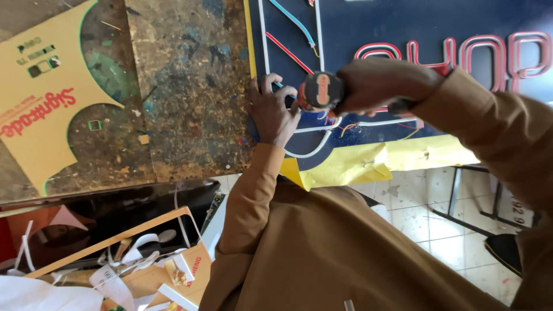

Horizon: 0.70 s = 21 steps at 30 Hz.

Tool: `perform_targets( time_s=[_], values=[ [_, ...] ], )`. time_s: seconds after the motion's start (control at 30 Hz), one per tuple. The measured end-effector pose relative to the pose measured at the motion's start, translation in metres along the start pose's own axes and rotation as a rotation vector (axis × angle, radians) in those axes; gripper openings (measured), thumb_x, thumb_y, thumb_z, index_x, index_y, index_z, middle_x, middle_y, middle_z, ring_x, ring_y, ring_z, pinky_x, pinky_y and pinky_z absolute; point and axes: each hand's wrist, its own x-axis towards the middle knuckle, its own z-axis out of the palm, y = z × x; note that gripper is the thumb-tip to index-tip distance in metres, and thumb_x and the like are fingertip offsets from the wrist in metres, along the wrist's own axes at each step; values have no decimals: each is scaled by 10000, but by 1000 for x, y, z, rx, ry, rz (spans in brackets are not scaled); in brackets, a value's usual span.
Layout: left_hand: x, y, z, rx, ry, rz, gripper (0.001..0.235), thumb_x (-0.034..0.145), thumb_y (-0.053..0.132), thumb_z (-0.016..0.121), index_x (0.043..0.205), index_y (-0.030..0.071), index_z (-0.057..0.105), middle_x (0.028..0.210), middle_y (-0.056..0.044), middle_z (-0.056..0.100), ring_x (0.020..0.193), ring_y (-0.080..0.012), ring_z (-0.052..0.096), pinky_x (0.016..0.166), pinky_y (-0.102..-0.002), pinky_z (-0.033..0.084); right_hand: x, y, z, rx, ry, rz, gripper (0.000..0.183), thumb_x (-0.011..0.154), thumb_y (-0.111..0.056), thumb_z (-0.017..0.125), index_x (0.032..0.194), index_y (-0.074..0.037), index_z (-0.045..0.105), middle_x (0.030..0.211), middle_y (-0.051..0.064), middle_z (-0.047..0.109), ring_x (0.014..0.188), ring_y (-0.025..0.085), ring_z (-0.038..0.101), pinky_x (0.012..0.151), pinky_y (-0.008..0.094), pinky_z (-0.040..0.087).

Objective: Assembling a neon-style barber shop sign by fastening components with a power drill

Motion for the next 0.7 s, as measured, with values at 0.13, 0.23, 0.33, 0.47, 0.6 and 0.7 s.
perform_targets(
  time_s=[0.13,0.23,0.33,0.47,0.6,0.7],
  values=[
    [4,3,-5,-14,48,29,176,738,319,921,843,347,783,1288,84,600,1404,-450,547,977,-727,553,-6,-13,-11,-46,-11,0,443,884,-567,878,820,-131,836,636,50,836,569,198,848,696,380,676],
    [3,6,-15,-55,-26,-30,184,737,251,915,863,316,797,1295,76,567,1410,-427,506,958,-728,571,-18,-24,-11,30,-34,23,389,947,-395,834,1034,-16,825,824,204,858,692,279,850,776,403,649],
    [4,3,-16,-64,-55,-21,180,753,240,916,884,302,809,1283,66,551,1398,-421,502,966,-728,567,-16,-15,-1,70,-20,3,419,974,-417,825,1018,0,826,816,208,852,671,279,843,742,374,653],
    [1,6,-13,-62,-41,-7,191,750,242,920,876,313,795,1278,70,567,1379,-416,516,963,-723,555,-24,-11,5,98,4,0,413,942,-408,856,972,3,829,804,211,858,679,303,857,749,431,655],
    [3,7,-20,-103,-29,-1,169,768,229,915,864,282,787,1271,55,548,1376,-428,503,958,-732,546,-26,-13,7,133,28,9,388,963,-372,850,1005,13,829,798,222,842,664,315,841,763,438,646],
    [4,7,-18,-84,-13,-6,171,744,242,912,846,297,786,1261,68,551,1372,-407,506,949,-729,553,-30,-14,6,150,27,34,433,991,-392,829,1043,37,807,811,239,825,685,334,822,775,438,636]
  ],
)
